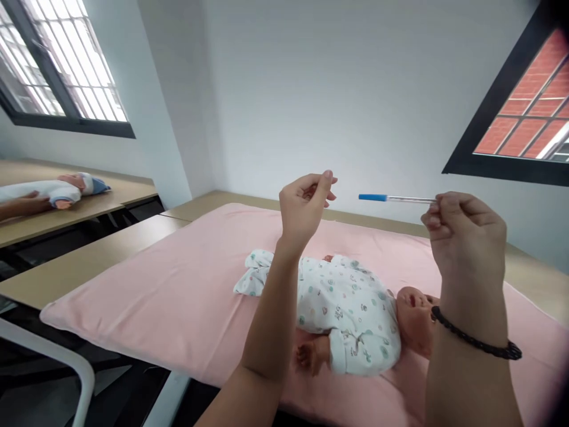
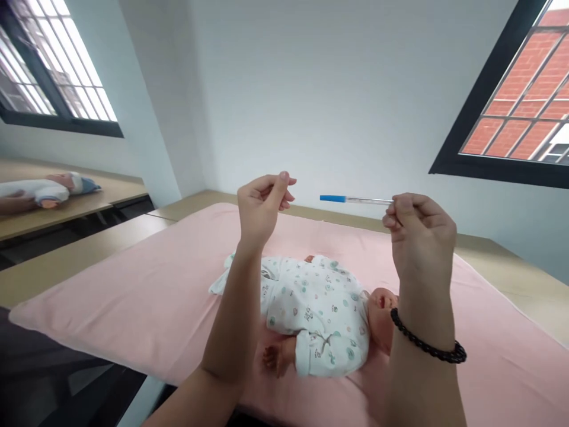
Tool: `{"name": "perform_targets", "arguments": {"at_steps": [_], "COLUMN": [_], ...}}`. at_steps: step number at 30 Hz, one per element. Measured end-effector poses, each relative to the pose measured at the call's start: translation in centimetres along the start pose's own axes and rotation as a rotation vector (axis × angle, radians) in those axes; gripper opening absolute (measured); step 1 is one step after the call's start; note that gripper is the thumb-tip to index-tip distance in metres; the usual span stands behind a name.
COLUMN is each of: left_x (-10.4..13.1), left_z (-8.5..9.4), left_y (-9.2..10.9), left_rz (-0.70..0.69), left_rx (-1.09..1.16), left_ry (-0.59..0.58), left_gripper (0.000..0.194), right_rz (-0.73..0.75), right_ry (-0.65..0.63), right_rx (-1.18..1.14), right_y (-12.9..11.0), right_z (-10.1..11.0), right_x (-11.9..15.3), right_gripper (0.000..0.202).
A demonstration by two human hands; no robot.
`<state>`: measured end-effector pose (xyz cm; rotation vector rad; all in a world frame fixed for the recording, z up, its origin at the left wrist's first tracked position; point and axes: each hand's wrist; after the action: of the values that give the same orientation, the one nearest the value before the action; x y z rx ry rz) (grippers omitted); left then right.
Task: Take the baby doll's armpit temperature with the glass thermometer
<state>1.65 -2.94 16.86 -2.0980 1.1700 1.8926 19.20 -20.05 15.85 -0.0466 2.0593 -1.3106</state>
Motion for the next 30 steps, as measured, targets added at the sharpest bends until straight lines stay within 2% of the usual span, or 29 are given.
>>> {"name": "perform_targets", "arguments": {"at_steps": [3,7,13,18,25,30], "left_x": [0.1,0.3,0.5,0.6,0.2,0.3], "left_z": [0.1,0.1,-0.3,-0.4,-0.6,-1.1], "left_y": [-0.2,-0.1,0.7,0.0,-0.9,-1.0], "left_rz": [0.001,-0.010,-0.041,-0.121,-0.238,-0.212], "left_rx": [0.017,0.005,0.011,0.066,0.001,0.034], "left_ry": [-0.010,-0.060,-0.143,-0.197,-0.181,-0.130], "left_gripper": [0.029,0.024,0.015,0.013,0.018,0.017], "right_rz": [-0.013,0.090,0.157,0.140,0.154,0.119], "right_ry": [-0.004,0.111,0.111,0.118,0.124,0.154], "right_rx": [-0.044,-0.031,-0.101,-0.116,-0.171,-0.192], "right_y": [0.2,0.1,-0.2,0.0,-0.1,-0.4], "right_z": [-0.2,-1.2,-2.9,-3.7,-4.2,-4.4], "right_x": [0.3,1.0,1.9,2.1,2.3,2.6], "right_gripper": [0.012,0.008,0.006,0.015,0.022,0.028]}}
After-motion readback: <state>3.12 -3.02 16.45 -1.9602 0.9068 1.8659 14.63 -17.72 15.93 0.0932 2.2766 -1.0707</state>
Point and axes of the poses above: each hand's wrist, its own x-axis away from the middle knuckle, its own z-axis out of the back of the hand, y = z × x, and after that the axes turned 14 degrees about -z, right-handed
